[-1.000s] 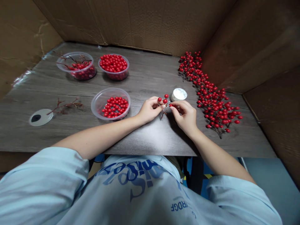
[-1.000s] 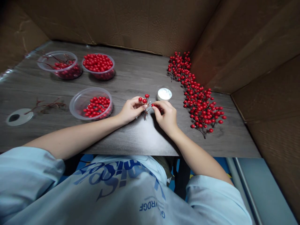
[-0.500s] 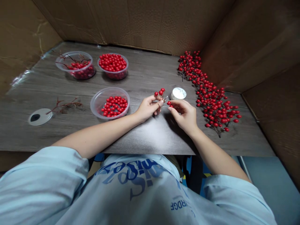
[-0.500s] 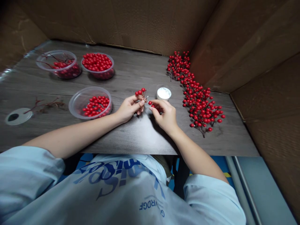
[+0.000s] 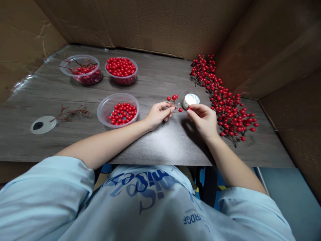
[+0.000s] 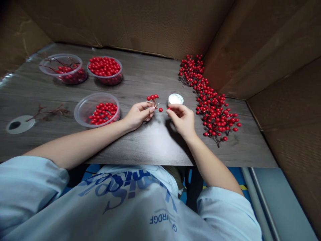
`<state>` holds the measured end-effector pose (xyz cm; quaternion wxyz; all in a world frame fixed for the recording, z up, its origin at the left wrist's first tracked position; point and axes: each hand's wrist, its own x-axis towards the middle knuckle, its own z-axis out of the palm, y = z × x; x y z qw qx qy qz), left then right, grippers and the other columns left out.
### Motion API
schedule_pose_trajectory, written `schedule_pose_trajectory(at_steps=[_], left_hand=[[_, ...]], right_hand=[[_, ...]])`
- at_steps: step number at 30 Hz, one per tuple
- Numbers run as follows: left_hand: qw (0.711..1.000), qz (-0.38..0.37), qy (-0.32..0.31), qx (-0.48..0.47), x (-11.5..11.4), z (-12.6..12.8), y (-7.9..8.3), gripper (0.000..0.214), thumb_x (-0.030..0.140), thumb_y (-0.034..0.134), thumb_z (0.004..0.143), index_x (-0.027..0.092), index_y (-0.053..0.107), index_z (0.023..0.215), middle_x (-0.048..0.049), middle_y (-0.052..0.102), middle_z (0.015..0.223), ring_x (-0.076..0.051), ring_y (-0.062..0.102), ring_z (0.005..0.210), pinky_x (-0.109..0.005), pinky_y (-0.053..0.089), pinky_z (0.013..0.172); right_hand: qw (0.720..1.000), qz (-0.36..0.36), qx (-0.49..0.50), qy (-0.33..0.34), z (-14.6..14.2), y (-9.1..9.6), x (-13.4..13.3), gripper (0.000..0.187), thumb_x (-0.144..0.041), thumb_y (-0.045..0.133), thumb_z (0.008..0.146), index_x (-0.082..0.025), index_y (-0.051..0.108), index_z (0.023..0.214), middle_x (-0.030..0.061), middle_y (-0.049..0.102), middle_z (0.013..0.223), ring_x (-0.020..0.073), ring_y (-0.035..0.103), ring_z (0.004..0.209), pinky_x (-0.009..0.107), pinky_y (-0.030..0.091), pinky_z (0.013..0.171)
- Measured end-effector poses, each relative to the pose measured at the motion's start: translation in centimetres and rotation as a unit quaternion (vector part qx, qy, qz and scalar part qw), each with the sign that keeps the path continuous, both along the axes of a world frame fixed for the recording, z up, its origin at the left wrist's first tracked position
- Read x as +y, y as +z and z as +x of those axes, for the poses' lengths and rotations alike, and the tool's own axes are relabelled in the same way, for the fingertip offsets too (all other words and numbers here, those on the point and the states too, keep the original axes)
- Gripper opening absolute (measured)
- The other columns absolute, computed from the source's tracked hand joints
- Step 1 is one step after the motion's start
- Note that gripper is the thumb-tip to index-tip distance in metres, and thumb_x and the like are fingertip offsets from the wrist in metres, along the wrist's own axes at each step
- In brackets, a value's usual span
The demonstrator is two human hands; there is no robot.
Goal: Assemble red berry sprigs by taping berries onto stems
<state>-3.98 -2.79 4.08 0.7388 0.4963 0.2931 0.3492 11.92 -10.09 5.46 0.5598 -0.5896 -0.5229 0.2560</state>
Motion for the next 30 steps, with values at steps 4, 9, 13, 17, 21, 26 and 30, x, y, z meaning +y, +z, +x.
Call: schedule_pose_trajectory(at_steps=[4, 9, 13, 17, 21, 26, 30], left_hand=[[0.999, 0.027, -0.014, 0.011, -0.08, -0.04, 0.31, 0.019, 0.026, 0.07, 0.067, 0.011, 0.058, 0.067, 0.0047, 0.049, 0.052, -0.001, 0.037, 0.038, -0.017, 0.024, 0.037], [0.999, 0.031, -0.025, 0.022, -0.01, -0.08, 0.33, 0.017, 0.024, 0.069, 0.067, 0.011, 0.059, 0.069, 0.0041, 0.049, 0.051, -0.002, 0.037, 0.039, -0.019, 0.024, 0.038], [0.997, 0.044, -0.054, 0.03, 0.16, -0.26, 0.15, 0.016, 0.025, 0.069, 0.068, 0.011, 0.061, 0.069, 0.0045, 0.047, 0.048, -0.003, 0.037, 0.039, -0.018, 0.024, 0.038], [0.995, 0.059, -0.07, 0.04, 0.29, -0.37, 0.07, 0.015, 0.025, 0.067, 0.068, 0.011, 0.062, 0.07, 0.0047, 0.046, 0.046, -0.003, 0.037, 0.039, -0.017, 0.025, 0.039], [0.994, 0.069, -0.075, 0.042, 0.3, -0.35, -0.03, 0.015, 0.026, 0.067, 0.066, 0.011, 0.062, 0.068, 0.0019, 0.051, 0.053, -0.003, 0.039, 0.041, -0.017, 0.026, 0.038], [0.993, 0.085, -0.077, 0.041, 0.16, -0.23, -0.1, 0.015, 0.024, 0.067, 0.065, 0.01, 0.061, 0.066, -0.0031, 0.059, 0.075, -0.002, 0.041, 0.043, -0.017, 0.027, 0.037], [0.992, 0.085, -0.073, 0.049, 0.08, -0.17, 0.0, 0.013, 0.022, 0.064, 0.068, 0.01, 0.059, 0.066, -0.0013, 0.057, 0.07, -0.001, 0.039, 0.041, -0.016, 0.026, 0.037]], right_hand=[[1.0, 0.005, 0.024, -0.006, 0.33, 0.25, 0.2, 0.015, -0.029, 0.069, 0.068, -0.019, 0.066, 0.08, 0.0005, 0.065, 0.068, 0.013, 0.06, 0.057, 0.024, 0.047, 0.046], [1.0, 0.011, 0.016, 0.001, 0.2, 0.2, 0.19, 0.015, -0.027, 0.069, 0.069, -0.02, 0.068, 0.082, -0.0004, 0.065, 0.066, 0.0123, 0.057, 0.054, 0.024, 0.045, 0.044], [1.0, -0.009, 0.017, 0.012, -0.01, 0.17, 0.07, 0.016, -0.026, 0.069, 0.068, -0.019, 0.069, 0.083, 0.0001, 0.066, 0.066, 0.0118, 0.057, 0.053, 0.024, 0.045, 0.045], [1.0, -0.014, 0.017, 0.011, -0.18, 0.3, -0.04, 0.016, -0.026, 0.071, 0.067, -0.017, 0.068, 0.08, 0.0012, 0.068, 0.07, 0.0118, 0.059, 0.055, 0.023, 0.046, 0.046], [1.0, -0.016, 0.007, 0.009, -0.24, 0.45, -0.09, 0.016, -0.026, 0.071, 0.066, -0.017, 0.069, 0.079, 0.0014, 0.068, 0.07, 0.0116, 0.059, 0.055, 0.023, 0.047, 0.047], [1.0, -0.027, -0.011, 0.007, -0.26, 0.58, -0.15, 0.016, -0.026, 0.07, 0.067, -0.017, 0.071, 0.08, 0.0026, 0.069, 0.072, 0.0122, 0.058, 0.055, 0.024, 0.047, 0.048], [0.999, -0.036, 0.007, 0.005, -0.42, 0.58, -0.15, 0.016, -0.026, 0.071, 0.066, -0.017, 0.07, 0.079, 0.0016, 0.068, 0.068, 0.0111, 0.056, 0.052, 0.023, 0.045, 0.046]])
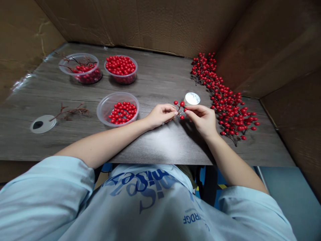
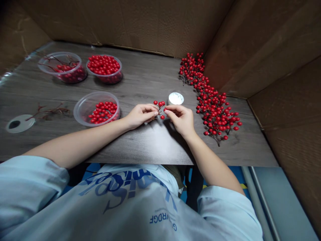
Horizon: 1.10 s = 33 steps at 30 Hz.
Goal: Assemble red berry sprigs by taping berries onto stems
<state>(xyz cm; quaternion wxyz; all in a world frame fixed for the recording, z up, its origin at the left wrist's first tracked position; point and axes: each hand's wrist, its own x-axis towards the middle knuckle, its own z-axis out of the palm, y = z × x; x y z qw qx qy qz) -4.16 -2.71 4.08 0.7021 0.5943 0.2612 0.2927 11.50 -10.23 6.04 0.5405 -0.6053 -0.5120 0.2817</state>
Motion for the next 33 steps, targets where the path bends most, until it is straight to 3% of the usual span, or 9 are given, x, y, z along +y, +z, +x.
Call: schedule_pose_trajectory(at_steps=[7, 21, 33], left_hand=[[1.0, 0.0, 0.006, -0.006, -0.1, 0.0, 0.1, 0.008, 0.016, 0.06, 0.071, 0.009, 0.058, 0.068, 0.0004, 0.054, 0.066, 0.0, 0.039, 0.04, -0.015, 0.027, 0.037], [1.0, -0.012, 0.023, 0.004, -0.3, 0.1, 0.3, 0.003, 0.012, 0.057, 0.071, 0.009, 0.058, 0.072, 0.0033, 0.049, 0.059, -0.001, 0.037, 0.039, -0.017, 0.024, 0.037], [1.0, 0.002, 0.025, 0.004, -0.2, 0.1, 0.2, 0.003, 0.013, 0.057, 0.072, 0.01, 0.057, 0.072, 0.0049, 0.048, 0.055, -0.001, 0.037, 0.04, -0.017, 0.025, 0.039]], right_hand=[[0.995, -0.009, 0.099, 0.001, -0.3, -0.3, 0.2, 0.014, -0.024, 0.073, 0.062, -0.018, 0.071, 0.075, -0.0021, 0.064, 0.058, 0.0072, 0.05, 0.046, 0.02, 0.038, 0.043], [0.987, 0.021, 0.159, 0.014, -0.9, -1.2, 0.5, 0.014, -0.027, 0.074, 0.063, -0.02, 0.07, 0.074, -0.0028, 0.062, 0.057, 0.0077, 0.049, 0.047, 0.022, 0.037, 0.044], [0.982, -0.001, 0.188, 0.013, -0.8, -1.6, 0.6, 0.016, -0.029, 0.076, 0.06, -0.021, 0.07, 0.073, -0.0024, 0.064, 0.059, 0.0087, 0.052, 0.049, 0.022, 0.039, 0.045]])
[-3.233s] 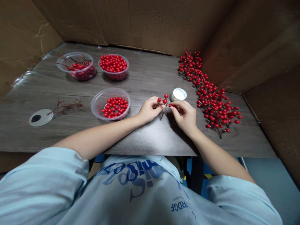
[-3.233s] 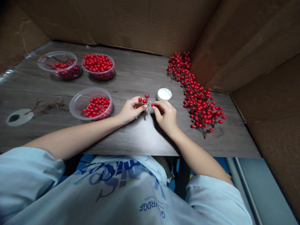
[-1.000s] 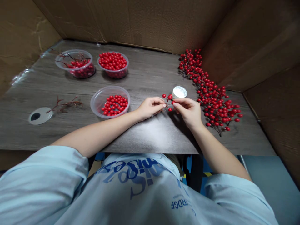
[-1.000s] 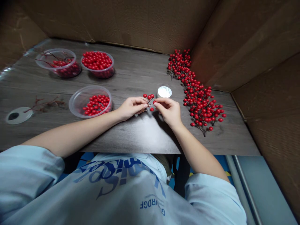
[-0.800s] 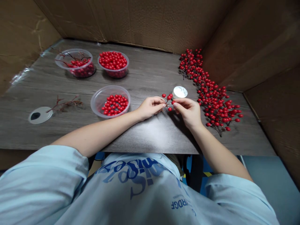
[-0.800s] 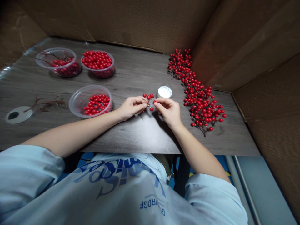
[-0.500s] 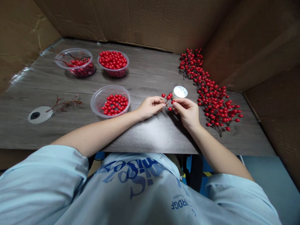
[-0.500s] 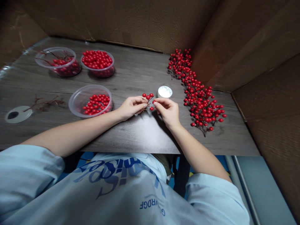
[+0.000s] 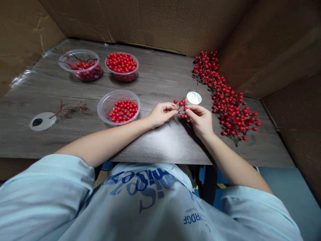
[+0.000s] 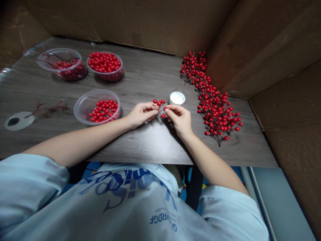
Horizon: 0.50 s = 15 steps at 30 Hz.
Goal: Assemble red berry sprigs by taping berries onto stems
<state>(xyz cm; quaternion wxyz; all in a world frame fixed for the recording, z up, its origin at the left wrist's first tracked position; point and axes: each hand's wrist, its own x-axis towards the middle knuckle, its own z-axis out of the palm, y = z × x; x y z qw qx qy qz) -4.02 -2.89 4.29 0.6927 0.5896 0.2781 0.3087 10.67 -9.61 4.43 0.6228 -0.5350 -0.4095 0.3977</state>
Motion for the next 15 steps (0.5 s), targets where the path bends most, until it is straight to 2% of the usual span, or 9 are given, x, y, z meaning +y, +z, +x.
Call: schedule_pose_trajectory(at_steps=[6, 15], left_hand=[[1.0, -0.004, 0.002, 0.006, 0.06, 0.07, -0.21, 0.005, 0.015, 0.057, 0.072, 0.01, 0.057, 0.074, 0.0056, 0.046, 0.053, -0.002, 0.035, 0.039, -0.019, 0.023, 0.04], [1.0, 0.007, 0.007, -0.018, 0.13, 0.08, -0.33, 0.008, 0.016, 0.061, 0.067, 0.01, 0.058, 0.071, 0.0037, 0.051, 0.06, -0.004, 0.042, 0.052, -0.019, 0.031, 0.05]], right_hand=[[1.0, 0.0, -0.001, 0.001, -0.16, -0.03, -0.07, 0.015, -0.029, 0.075, 0.061, -0.021, 0.07, 0.074, -0.0025, 0.064, 0.059, 0.0079, 0.051, 0.048, 0.022, 0.037, 0.045], [1.0, -0.01, 0.002, 0.001, -0.2, -0.15, -0.1, 0.019, -0.031, 0.076, 0.06, -0.02, 0.069, 0.075, -0.002, 0.063, 0.059, 0.0084, 0.051, 0.049, 0.022, 0.037, 0.044]])
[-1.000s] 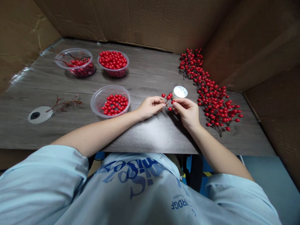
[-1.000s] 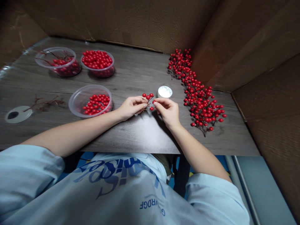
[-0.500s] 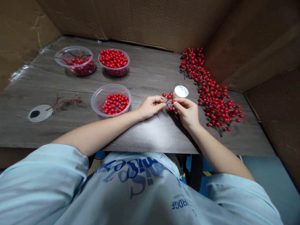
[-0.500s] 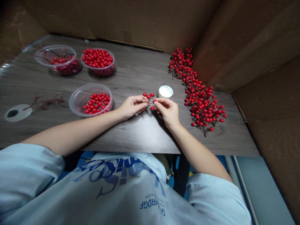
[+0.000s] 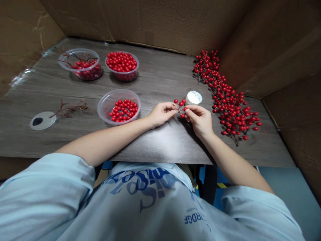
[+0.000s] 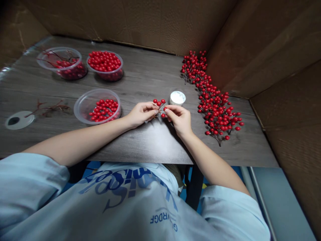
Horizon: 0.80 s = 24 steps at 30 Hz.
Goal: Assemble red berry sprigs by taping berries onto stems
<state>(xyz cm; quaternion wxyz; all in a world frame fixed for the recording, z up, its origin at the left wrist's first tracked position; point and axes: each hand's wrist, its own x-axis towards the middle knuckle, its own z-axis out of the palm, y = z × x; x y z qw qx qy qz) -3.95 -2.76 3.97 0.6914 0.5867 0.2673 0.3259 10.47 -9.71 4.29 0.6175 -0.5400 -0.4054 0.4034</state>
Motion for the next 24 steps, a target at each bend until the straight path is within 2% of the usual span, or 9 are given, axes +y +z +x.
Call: schedule_pose_trajectory(at_steps=[10, 17, 24], left_hand=[[1.0, 0.007, 0.004, -0.007, -0.04, 0.0, 0.06, 0.004, 0.014, 0.062, 0.067, 0.011, 0.059, 0.066, 0.003, 0.052, 0.06, -0.006, 0.05, 0.062, -0.019, 0.039, 0.061], [0.999, 0.032, -0.017, 0.002, -0.06, -0.06, 0.25, 0.008, 0.008, 0.056, 0.071, 0.011, 0.058, 0.063, 0.0029, 0.051, 0.056, -0.006, 0.05, 0.061, -0.018, 0.039, 0.06], [1.0, 0.03, -0.009, -0.004, -0.08, 0.01, 0.22, 0.01, 0.006, 0.054, 0.072, 0.011, 0.058, 0.065, 0.0029, 0.052, 0.058, -0.005, 0.05, 0.06, -0.017, 0.039, 0.06]], right_hand=[[1.0, -0.011, -0.021, -0.006, 0.06, -0.18, 0.06, 0.022, -0.034, 0.076, 0.059, -0.02, 0.069, 0.075, -0.0015, 0.063, 0.061, 0.0091, 0.051, 0.05, 0.023, 0.038, 0.045], [1.0, -0.006, 0.01, 0.009, 0.14, -0.25, 0.1, 0.017, -0.03, 0.076, 0.061, -0.021, 0.071, 0.074, -0.0013, 0.065, 0.062, 0.0085, 0.053, 0.051, 0.021, 0.037, 0.045], [1.0, -0.01, -0.012, 0.003, 0.14, -0.31, 0.05, 0.02, -0.033, 0.076, 0.06, -0.021, 0.07, 0.075, -0.0014, 0.064, 0.061, 0.0092, 0.051, 0.05, 0.023, 0.038, 0.045]])
